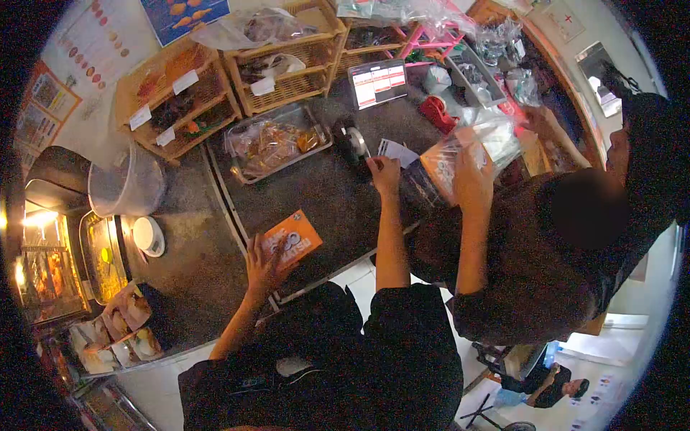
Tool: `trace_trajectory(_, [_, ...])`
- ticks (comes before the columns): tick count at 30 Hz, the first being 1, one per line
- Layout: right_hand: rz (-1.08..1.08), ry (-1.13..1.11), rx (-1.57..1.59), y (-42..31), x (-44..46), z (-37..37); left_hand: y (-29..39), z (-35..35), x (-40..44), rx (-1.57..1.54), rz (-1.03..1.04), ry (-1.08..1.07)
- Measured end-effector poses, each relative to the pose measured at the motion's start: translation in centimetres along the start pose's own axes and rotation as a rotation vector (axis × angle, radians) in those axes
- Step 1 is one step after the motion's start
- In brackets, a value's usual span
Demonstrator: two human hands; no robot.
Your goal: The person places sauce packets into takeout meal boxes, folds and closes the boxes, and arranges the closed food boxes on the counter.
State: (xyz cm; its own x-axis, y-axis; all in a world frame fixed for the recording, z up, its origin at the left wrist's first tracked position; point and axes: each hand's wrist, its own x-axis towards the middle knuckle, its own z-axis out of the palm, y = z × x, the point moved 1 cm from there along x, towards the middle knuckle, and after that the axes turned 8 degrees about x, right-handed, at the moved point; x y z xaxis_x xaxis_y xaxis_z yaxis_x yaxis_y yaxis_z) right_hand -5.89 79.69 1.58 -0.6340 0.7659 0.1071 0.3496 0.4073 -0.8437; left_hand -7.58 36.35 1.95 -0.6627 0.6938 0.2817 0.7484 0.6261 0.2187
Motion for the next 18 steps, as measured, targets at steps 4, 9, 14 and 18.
trace_trajectory(4, [0.205,-0.144,0.429,0.7,0.9,-0.1,2.3,0.8,2.7,-0.007,0.004,-0.074])
trace_trajectory(9, [0.375,-0.082,1.174,1.2,-4.3,-1.3,3.2,0.6,4.0,0.033,-0.018,-0.164])
trace_trajectory(14, [0.44,0.017,0.833,6.0,-5.0,1.4,3.9,0.4,4.4,0.04,-0.038,-0.144])
trace_trajectory(18, [0.265,0.158,0.665,8.3,-6.0,3.2,5.3,0.1,6.1,0.063,-0.071,-0.182])
